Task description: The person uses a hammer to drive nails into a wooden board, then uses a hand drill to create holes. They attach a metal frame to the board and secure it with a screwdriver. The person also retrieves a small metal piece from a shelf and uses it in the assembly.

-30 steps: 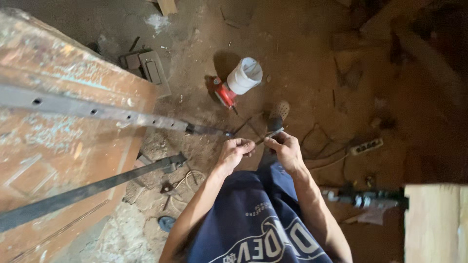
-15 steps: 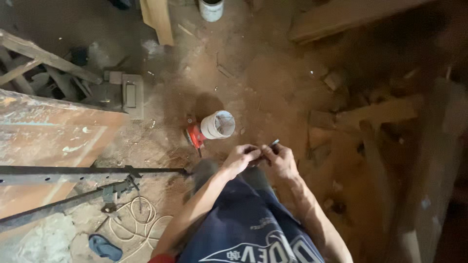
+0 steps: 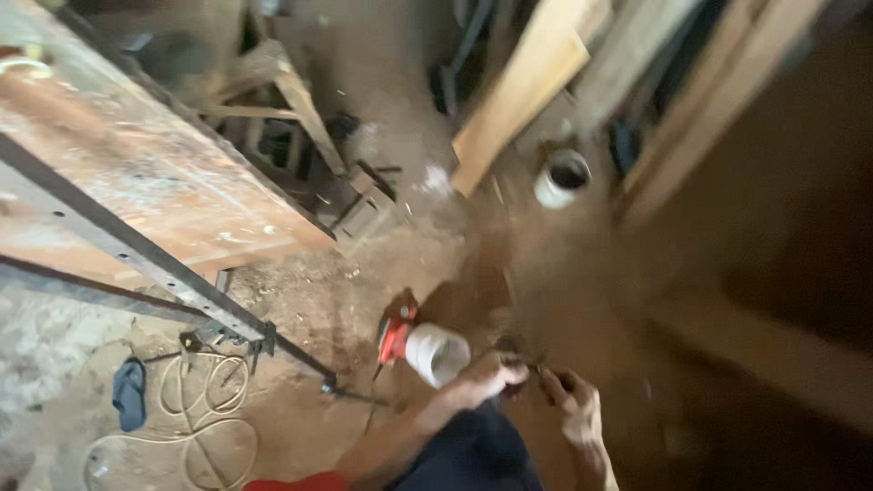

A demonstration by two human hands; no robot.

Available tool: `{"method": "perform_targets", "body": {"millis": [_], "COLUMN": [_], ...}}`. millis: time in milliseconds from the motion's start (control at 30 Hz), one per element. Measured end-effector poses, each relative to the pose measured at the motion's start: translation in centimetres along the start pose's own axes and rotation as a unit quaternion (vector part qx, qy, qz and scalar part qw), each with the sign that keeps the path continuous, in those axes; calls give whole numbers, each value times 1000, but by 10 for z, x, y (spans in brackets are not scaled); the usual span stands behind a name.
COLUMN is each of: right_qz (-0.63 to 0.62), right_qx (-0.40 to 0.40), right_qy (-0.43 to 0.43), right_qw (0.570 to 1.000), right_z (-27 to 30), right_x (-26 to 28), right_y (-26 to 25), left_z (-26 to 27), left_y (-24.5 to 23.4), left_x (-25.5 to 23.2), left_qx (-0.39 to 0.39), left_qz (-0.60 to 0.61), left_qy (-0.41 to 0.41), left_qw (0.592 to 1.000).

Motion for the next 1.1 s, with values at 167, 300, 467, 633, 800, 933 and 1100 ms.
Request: {"method": "perform_targets", "body": {"millis": [167,300,467,633,800,933,1100], "right_qz": [37,63,110,67,127,102,113], "right_qx": [81,146,187,332,392,468,552], "right_qy": [-51,-76,-258,-376,-418,-391,-329], "right_qw": [995,984,942,863,810,786,758], "right_z": [-144,-230,-292,-280,-270,-301,-410], "right_x": [56,147,297,387,434,483,574], "right_y": [-13,-26,-1,94,164,189,247], "left_z": [-92,-140,-115,-38,-30,-50,-45], "left_y": [-19,-71,-164,-234,-290,-336,-425], "left_x": [-91,-178,-265,-232,-208,-236,-346], "left_qx": [-48,-170,-267,-410,-468,-423,-550], "left_qz": [42,77,225,309,460,519,460], "left_qy": [61,134,357,349,348,396,410], "left_qw": [996,973,867,784,669,628,564]}}
Point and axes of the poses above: each hand's wrist, its own z-axis away from the middle knuckle, its own y-axis out of the palm, x = y × z, the point moved 10 cm from there along -z, towards the middle knuckle, and after that the axes turned 15 degrees about z, right-handed, at the moved point
